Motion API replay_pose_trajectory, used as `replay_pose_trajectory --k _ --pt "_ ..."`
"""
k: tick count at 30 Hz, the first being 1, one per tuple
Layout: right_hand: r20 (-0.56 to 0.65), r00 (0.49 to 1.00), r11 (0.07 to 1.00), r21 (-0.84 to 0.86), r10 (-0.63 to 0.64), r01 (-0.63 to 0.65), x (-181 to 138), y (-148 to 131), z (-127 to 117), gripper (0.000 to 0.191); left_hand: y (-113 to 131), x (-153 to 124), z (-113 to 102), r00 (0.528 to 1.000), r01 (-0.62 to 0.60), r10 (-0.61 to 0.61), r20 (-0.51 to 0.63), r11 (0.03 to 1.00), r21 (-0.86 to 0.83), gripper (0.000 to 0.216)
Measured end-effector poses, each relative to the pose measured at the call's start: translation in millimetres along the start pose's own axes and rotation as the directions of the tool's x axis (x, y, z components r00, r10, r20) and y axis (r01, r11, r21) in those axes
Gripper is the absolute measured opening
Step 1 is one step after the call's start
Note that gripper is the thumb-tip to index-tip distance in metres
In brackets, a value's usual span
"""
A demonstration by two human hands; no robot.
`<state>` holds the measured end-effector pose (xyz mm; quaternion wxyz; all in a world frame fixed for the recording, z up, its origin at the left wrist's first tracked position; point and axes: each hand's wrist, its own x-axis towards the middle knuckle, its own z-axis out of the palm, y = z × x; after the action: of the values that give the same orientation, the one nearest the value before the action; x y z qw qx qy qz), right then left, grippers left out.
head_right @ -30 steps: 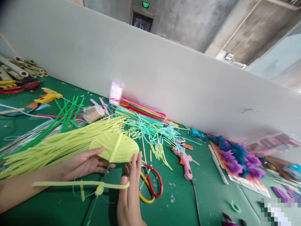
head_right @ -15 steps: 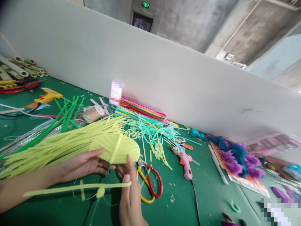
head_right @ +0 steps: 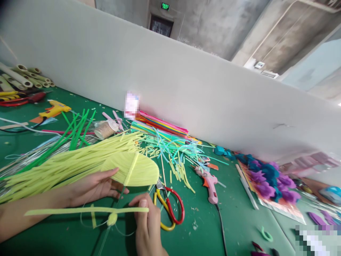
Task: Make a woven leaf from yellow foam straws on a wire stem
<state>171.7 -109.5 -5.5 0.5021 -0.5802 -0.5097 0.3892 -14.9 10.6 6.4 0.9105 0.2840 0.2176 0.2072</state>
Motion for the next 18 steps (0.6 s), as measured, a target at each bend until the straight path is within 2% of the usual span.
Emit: replay_pose_trajectory --k 3,6,11,14,18 --pt "0.000 1.000 1.000 0.022 0.005 -0.005 0 2 0 0.052 0 1 0 1.000 -0.017 0.017 0.010 1.000 0.008 0.039" --pt "-0.054 0.998 0.999 -0.009 -0.036 0.036 0 3 0 0.050 1 -2 0 1.000 -0.003 0.001 0.027 0.998 0.056 0.041" --pt "-0.117 0.983 0.983 -0.131 -0.144 0.128 4 6 -7 0.049 2 -7 3 0.995 -0.010 -0.014 0.096 0.969 0.247 0.036" --pt "-0.142 0.962 0.952 -0.233 -0.233 0.197 8 7 -12 0.048 2 -7 4 0.988 -0.035 -0.007 0.152 0.963 0.269 0.036" --pt "-0.151 0.942 0.923 -0.298 -0.298 0.244 11 7 -16 0.047 1 -8 8 0.993 -0.040 0.010 0.114 0.964 0.263 0.033"
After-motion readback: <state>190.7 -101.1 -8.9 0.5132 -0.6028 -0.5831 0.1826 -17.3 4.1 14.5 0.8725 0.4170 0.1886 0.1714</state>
